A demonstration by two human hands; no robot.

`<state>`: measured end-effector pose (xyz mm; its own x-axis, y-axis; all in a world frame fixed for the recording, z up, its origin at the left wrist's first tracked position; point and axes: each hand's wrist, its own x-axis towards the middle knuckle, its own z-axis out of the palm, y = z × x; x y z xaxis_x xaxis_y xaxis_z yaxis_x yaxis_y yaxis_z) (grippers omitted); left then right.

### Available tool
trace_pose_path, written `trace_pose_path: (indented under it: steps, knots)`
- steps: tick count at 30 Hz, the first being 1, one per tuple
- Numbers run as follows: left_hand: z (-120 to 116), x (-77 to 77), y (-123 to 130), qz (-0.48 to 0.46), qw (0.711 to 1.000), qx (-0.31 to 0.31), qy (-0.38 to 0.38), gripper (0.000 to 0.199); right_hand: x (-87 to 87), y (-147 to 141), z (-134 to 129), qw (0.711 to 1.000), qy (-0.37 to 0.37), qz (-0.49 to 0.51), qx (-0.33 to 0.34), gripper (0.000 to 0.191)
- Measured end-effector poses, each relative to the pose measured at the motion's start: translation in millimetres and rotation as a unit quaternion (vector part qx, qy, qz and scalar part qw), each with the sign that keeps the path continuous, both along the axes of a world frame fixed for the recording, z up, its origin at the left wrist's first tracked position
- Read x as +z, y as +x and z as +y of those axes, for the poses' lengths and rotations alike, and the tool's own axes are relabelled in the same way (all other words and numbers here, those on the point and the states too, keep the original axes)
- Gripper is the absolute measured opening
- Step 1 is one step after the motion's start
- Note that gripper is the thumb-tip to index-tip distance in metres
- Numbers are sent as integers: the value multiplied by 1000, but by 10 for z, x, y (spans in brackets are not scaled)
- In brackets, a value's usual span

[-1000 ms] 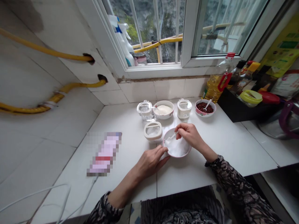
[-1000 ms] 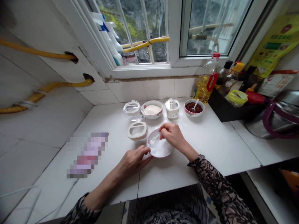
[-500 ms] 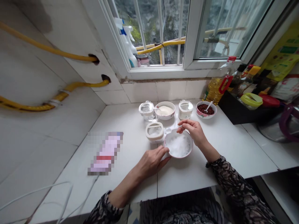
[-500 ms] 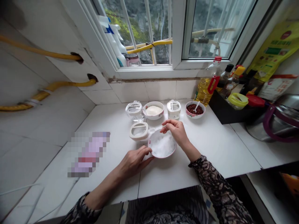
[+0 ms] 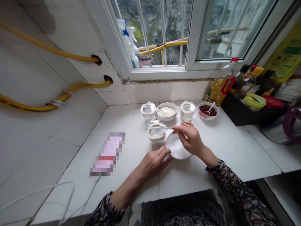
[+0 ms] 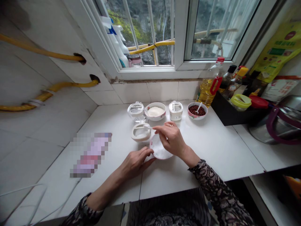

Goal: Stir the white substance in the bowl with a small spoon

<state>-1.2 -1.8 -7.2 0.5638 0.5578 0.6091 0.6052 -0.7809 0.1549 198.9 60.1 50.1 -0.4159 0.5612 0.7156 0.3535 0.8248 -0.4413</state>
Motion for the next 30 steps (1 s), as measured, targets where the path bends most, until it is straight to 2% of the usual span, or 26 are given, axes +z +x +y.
trace_pose_path:
  steps: [3,7,15,19,23,25,27,30]
  knots:
    - [-2,-1,-7,-3,1000,-1,-6,16,55,94,17,998,-33,23,-40,21]
    - [-9,6,-13,-3,1000,-3,-14,15,35,144,35,993,-78,-46,-75,20]
    - [-22,22,-9,-1,1000,-2,-18,15,-68,72,29,979,-118,-128,-108,21]
    - [-19,21,-4,-1,1000,-1,-20,14,-107,33,37,973,-154,-142,-102,22]
    - [-14,13,-9,-7,1000,-2,-14,15,-111,15,32,971,-192,-105,-93,22]
    - [-14,13,-12,-7,1000,-2,-14,14,-102,17,27,966,-237,-69,-81,21]
    - [-15,15,-13,-4,1000,-1,-17,13,-88,27,26,951,-303,-19,-61,20]
    - [-18,17,-15,-3,1000,-4,-23,14,-60,44,34,913,-400,67,-28,17]
